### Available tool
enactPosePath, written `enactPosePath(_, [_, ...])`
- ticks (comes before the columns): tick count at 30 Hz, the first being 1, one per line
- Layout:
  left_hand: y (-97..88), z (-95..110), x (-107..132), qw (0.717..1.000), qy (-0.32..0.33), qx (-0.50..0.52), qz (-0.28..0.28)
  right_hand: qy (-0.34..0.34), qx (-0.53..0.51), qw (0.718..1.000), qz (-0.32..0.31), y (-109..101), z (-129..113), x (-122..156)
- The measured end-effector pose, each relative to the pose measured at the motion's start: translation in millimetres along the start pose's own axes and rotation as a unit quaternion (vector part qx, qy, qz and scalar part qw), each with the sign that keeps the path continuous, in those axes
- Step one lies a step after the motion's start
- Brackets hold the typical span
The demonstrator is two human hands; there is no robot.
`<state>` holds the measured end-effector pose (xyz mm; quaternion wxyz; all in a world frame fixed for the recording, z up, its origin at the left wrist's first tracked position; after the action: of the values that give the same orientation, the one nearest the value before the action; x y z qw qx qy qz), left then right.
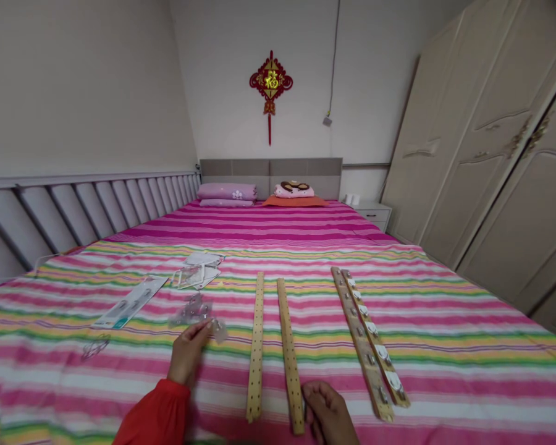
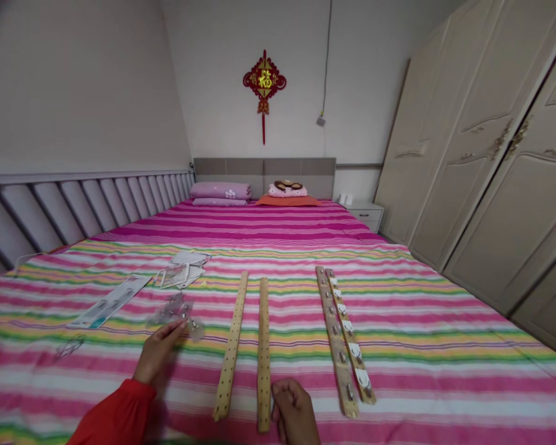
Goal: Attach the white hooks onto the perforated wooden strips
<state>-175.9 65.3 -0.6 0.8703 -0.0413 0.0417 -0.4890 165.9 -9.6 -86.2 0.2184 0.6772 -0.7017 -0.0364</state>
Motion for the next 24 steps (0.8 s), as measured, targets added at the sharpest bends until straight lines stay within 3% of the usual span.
enactPosePath(4, [32.4,-13.6,19.9,0.974,-0.124,0.174,-0.073,-0.007,0.003,1.0,0.014,0.3,-5.6,2.0])
enactPosePath(9, [50.7,-30.0,31.0,0.933,-0.225,0.264,-0.099,-0.015,-0.004,1.0,0.025,-1.2,-11.4,2.8])
enactPosePath(12, [54.1,-33.5,32.9,0.927,-0.23,0.273,-0.116,-0.016,-0.006,0.999,0.029,-2.3,-12.4,3.0])
enactPosePath(17, [53.9,-26.4,32.6,0.93,-0.18,0.29,-0.139,-0.019,0.0,0.999,0.027,-2.3,-12.7,2.6])
enactPosePath(24, [41.4,-30.0,29.9,0.951,-0.166,0.253,-0.07,-0.019,0.003,0.999,0.03,-1.3,-12.2,0.5])
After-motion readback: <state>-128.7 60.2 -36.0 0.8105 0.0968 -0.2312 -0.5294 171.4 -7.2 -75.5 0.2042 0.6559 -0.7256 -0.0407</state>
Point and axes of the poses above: each hand's wrist, its own x-axis away from the middle knuckle, its own y-axis out of the palm, z = x × y, the point moved 9 cm from there along -x, towards the middle knuckle, and after that the axes turned 5 degrees about -x, right-handed, at the moved point
